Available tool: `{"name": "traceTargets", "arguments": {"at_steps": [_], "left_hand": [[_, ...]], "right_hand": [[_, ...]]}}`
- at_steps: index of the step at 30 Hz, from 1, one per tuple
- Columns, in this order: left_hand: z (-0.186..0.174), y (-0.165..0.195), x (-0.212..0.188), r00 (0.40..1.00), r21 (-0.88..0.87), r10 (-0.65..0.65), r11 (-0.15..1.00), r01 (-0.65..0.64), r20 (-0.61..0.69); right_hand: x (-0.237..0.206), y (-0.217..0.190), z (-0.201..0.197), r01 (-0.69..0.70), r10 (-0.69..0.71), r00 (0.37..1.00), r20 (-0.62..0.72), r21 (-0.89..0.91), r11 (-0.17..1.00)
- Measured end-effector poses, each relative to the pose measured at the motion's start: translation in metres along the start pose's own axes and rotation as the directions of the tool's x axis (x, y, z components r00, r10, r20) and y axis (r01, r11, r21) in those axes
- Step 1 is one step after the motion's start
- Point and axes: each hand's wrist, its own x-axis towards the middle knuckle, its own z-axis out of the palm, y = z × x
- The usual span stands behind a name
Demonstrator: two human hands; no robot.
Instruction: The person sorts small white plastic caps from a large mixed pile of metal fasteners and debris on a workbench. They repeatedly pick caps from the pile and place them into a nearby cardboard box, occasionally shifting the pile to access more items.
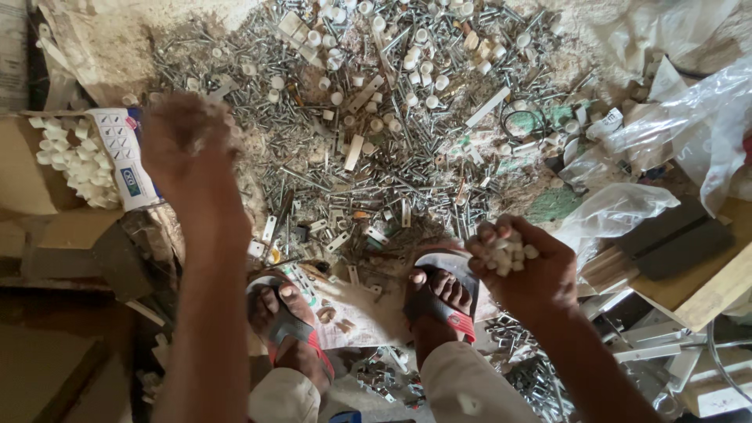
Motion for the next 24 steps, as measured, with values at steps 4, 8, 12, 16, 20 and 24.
{"name": "traceTargets", "arguments": {"at_steps": [4, 8, 12, 16, 20, 24], "left_hand": [[0.012, -0.013, -0.010, 0.774, 0.405, 0.585, 0.664, -0.629, 0.243], [0.049, -0.045, -0.024, 0.673, 0.445, 0.339, 0.546, -0.710, 0.658], [0.080, -0.076, -0.025, 0.527, 0.400, 0.421, 0.355, -0.845, 0.738], [0.095, -0.087, -0.014, 0.515, 0.447, 0.304, 0.268, -0.854, 0.802], [0.100, -0.093, -0.013, 0.497, 0.462, 0.269, 0.186, -0.867, 0.825], [0.104, -0.107, -0.016, 0.472, 0.395, 0.385, 0.265, -0.880, 0.793]], "right_hand": [[-0.003, -0.007, -0.011, 0.051, -0.050, 0.998, -0.050, 0.028, 0.998], [-0.004, -0.010, -0.011, 0.071, -0.068, 0.996, -0.056, 0.051, 0.996], [-0.004, -0.008, -0.007, 0.060, -0.061, 0.998, 0.019, 0.061, 0.996], [-0.004, -0.006, -0.007, 0.033, -0.035, 0.998, 0.057, 0.039, 0.999], [-0.003, -0.008, -0.009, 0.033, -0.034, 0.999, 0.030, 0.030, 0.999], [-0.005, -0.007, -0.012, 0.016, -0.020, 0.998, 0.063, 0.060, 0.998]]}}
